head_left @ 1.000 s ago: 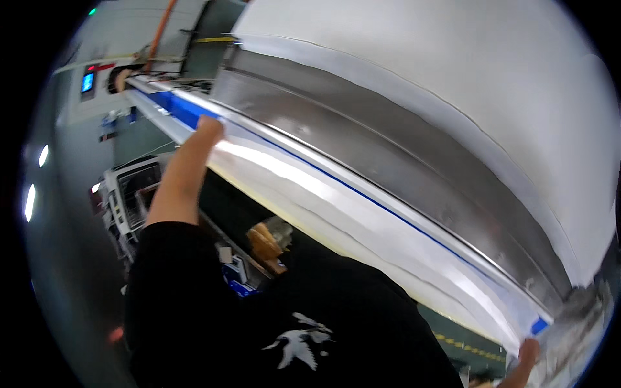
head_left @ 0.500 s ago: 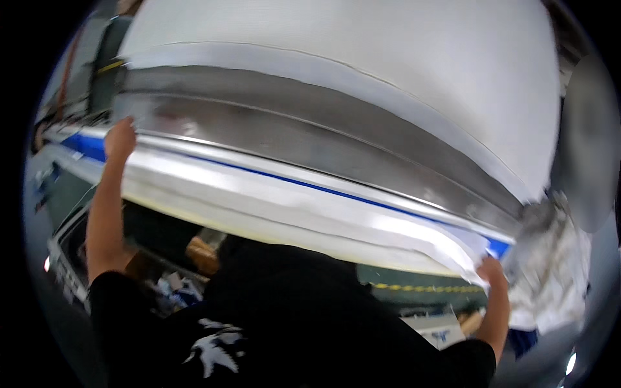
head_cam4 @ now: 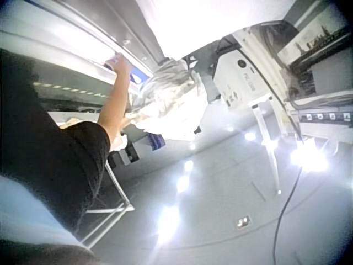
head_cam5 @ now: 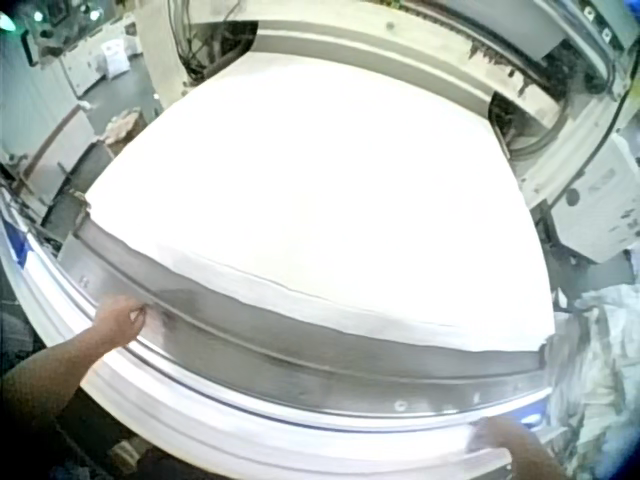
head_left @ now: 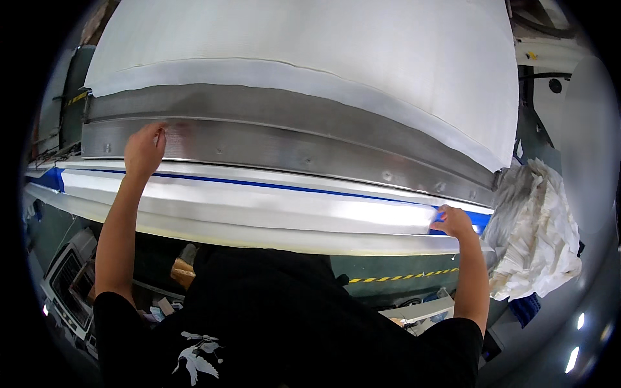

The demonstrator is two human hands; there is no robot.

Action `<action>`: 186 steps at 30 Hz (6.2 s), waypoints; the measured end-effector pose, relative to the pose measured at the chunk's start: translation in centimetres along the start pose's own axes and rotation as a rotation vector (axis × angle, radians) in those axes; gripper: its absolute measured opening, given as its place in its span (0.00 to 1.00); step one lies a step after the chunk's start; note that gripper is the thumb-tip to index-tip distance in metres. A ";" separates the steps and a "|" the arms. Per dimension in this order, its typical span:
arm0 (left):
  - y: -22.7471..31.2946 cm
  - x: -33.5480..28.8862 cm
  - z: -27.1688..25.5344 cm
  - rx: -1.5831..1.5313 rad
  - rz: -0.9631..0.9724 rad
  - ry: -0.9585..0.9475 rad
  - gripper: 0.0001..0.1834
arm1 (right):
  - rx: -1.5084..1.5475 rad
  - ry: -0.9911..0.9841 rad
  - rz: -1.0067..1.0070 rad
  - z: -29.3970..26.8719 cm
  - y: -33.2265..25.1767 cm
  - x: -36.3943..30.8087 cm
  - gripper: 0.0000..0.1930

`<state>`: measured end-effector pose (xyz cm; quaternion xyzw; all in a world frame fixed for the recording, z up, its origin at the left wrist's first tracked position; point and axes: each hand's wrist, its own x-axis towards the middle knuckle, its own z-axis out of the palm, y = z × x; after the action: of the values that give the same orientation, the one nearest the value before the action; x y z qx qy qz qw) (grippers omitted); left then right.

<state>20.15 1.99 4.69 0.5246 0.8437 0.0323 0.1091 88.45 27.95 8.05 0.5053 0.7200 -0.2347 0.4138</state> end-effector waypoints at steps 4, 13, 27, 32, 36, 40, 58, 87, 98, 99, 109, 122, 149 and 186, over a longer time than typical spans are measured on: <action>-4.3 0.6 0.0 0.056 -0.126 0.152 0.11 | -0.170 -0.015 0.131 1.5 0.8 0.0 0.21; -14.2 4.2 1.8 0.183 -0.298 0.321 0.20 | 0.048 0.228 -0.166 -2.6 -16.5 2.2 0.13; -14.9 4.5 2.5 -0.198 -0.146 0.622 0.19 | 0.230 0.472 -1.096 -21.0 -72.1 7.6 0.11; -14.9 4.6 2.7 -0.217 -0.155 0.604 0.20 | 0.317 0.519 -1.164 -23.6 -82.7 10.9 0.11; -15.4 4.7 2.7 -0.225 -0.171 0.593 0.20 | 0.249 0.547 -1.121 -24.0 -85.9 12.1 0.11; -15.4 4.6 2.6 -0.224 -0.193 0.582 0.20 | 0.222 0.587 -1.046 -24.0 -86.7 12.0 0.10; -24.9 11.0 -2.2 0.055 -0.095 0.665 0.27 | 0.323 0.602 -0.880 -24.3 -86.7 11.6 0.09; -22.0 12.6 -10.3 0.529 -0.020 -0.243 0.30 | 0.024 0.918 -0.164 -12.3 -35.4 9.7 0.24; -29.9 16.1 -3.5 0.779 0.023 -0.175 0.18 | -0.031 0.799 0.322 -11.5 -2.6 11.4 0.36; -28.9 16.7 -3.0 0.622 -0.184 -0.153 0.16 | -0.047 0.724 0.338 -11.8 -0.7 11.0 0.35; -32.3 15.6 -3.9 0.781 -0.129 -0.250 0.11 | -0.180 0.372 0.445 -13.1 10.0 10.3 0.19; -21.1 10.4 -13.1 0.772 -0.239 -0.226 0.18 | -0.092 0.492 0.342 -16.1 11.7 2.3 0.17; -25.9 -4.1 -1.4 1.010 -0.182 -1.061 0.14 | -0.614 -0.048 0.057 6.5 19.8 -4.3 0.09; 27.4 -2.4 6.0 -0.650 0.718 -0.380 0.14 | -0.494 0.011 0.019 1.7 10.8 -6.0 0.08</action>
<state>46.53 11.80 3.86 0.7168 0.5222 0.2322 0.3995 99.87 27.52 13.02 0.3966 0.7530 -0.0448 0.5232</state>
